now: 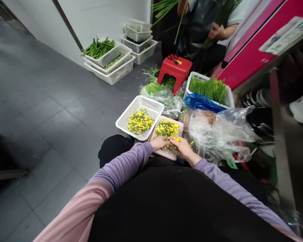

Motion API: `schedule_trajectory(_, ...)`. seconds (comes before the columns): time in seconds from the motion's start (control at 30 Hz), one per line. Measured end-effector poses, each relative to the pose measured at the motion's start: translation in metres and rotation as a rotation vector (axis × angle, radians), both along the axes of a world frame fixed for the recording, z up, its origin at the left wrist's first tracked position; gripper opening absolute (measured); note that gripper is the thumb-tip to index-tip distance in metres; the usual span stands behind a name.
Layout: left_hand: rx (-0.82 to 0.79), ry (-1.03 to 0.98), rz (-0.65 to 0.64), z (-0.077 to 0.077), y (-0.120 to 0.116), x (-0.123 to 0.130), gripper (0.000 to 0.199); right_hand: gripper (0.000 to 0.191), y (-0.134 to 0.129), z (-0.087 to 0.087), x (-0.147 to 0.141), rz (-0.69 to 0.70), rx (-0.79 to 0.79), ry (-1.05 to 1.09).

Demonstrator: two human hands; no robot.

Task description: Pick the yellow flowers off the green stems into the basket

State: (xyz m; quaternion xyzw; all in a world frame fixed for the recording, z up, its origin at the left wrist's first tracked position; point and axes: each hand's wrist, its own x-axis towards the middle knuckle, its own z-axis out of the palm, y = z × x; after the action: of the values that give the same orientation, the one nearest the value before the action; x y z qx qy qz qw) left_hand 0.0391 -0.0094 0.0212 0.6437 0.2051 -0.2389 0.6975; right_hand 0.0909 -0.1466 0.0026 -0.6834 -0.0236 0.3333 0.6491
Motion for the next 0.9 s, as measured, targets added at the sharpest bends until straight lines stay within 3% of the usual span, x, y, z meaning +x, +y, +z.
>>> schedule_trajectory(0.1, -0.085, 0.005, 0.019, 0.004, -0.001, 0.0, 0.012, 0.022, -0.01, 0.008, 0.012, -0.111, 0.192, 0.143)
schedule_trajectory(0.2, -0.105, 0.01, 0.013, 0.006, -0.002, 0.0, 0.013, 0.021, -0.021, 0.016, 0.022, -0.027, 0.273, 0.289)
schedule_trajectory(0.33, -0.019, -0.001, -0.018, 0.002, -0.006, 0.0, 0.012, 0.028, -0.012, 0.019, 0.015, 0.153, 0.074, 0.163)
schedule_trajectory(0.43, 0.057, -0.009, -0.066, -0.002, -0.007, 0.0, 0.016, 0.032, 0.002, 0.016, 0.005, 0.174, -0.082, -0.051)
schedule_trajectory(0.53, 0.035, -0.029, -0.062, -0.001, -0.005, 0.0, 0.017, 0.031, 0.005, 0.013, 0.006, 0.054, -0.061, -0.094)
schedule_trajectory(0.67, -0.053, -0.068, -0.01, 0.004, -0.003, 0.0, 0.018, 0.035, -0.006, 0.013, 0.018, -0.087, -0.013, 0.008)
schedule_trajectory(0.9, -0.086, -0.088, 0.039, 0.007, -0.004, 0.001, 0.018, 0.035, -0.008, 0.015, 0.016, -0.058, -0.02, 0.005)
